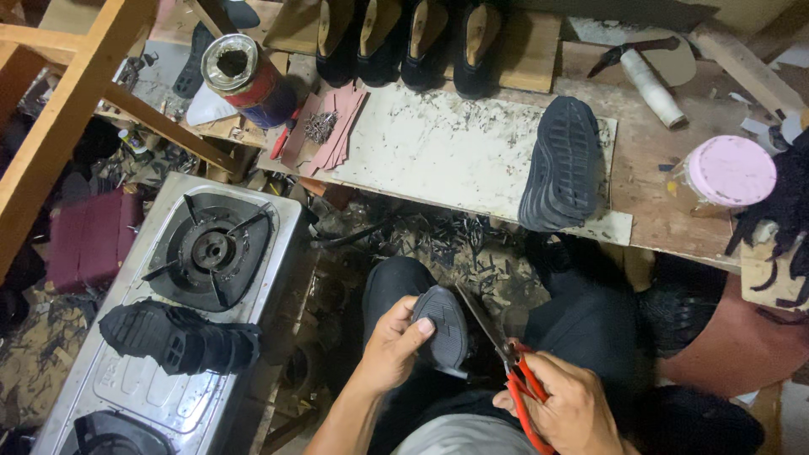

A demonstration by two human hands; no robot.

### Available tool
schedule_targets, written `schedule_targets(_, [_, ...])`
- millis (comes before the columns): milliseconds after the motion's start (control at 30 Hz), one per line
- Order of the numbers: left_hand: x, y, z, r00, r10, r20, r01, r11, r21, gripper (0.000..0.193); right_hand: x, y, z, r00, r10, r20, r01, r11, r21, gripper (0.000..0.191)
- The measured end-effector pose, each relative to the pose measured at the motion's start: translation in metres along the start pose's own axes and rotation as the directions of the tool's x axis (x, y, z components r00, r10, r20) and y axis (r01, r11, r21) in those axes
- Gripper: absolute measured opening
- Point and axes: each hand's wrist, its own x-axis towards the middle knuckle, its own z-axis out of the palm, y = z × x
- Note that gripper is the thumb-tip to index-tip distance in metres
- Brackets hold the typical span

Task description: The person sits on the floor of a shoe workshop and uses red-handled scissors to trim excess rubber from the edges of black shoe soles, working one sole at a time. Trimmed soles are placed on the workbench and later gathered into a stack.

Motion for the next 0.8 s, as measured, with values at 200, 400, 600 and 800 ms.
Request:
schedule_targets(200, [-0.002,0.001,-0.004,0.999,0.001,0.047,-0.006,0.996,0.094,0.027,0.003,-0.003,-0.004,0.955,-0.293,-0.038,0.29,0.954,-0.075,0.045])
schedule_targets(400, [-0.001,0.012,-0.009,0.994,-0.049,0.094,0.028,0.976,0.217,0.029,0.003,-0.003,-0.016,0.991,-0.083,0.104,0.086,0.996,-0.023,0.051])
schedule_targets(600, [-0.001,0.046,-0.011,0.975,-0.115,0.192,0.024,0.905,0.425,0.028,0.004,-0.008,-0.033,0.984,-0.139,0.111,0.152,0.982,-0.113,0.055])
schedule_targets(800, [0.005,0.077,0.002,0.936,-0.152,0.317,-0.051,0.833,0.551,0.025,0.007,-0.011,-0.04,0.97,-0.193,0.145,0.222,0.951,-0.216,0.065])
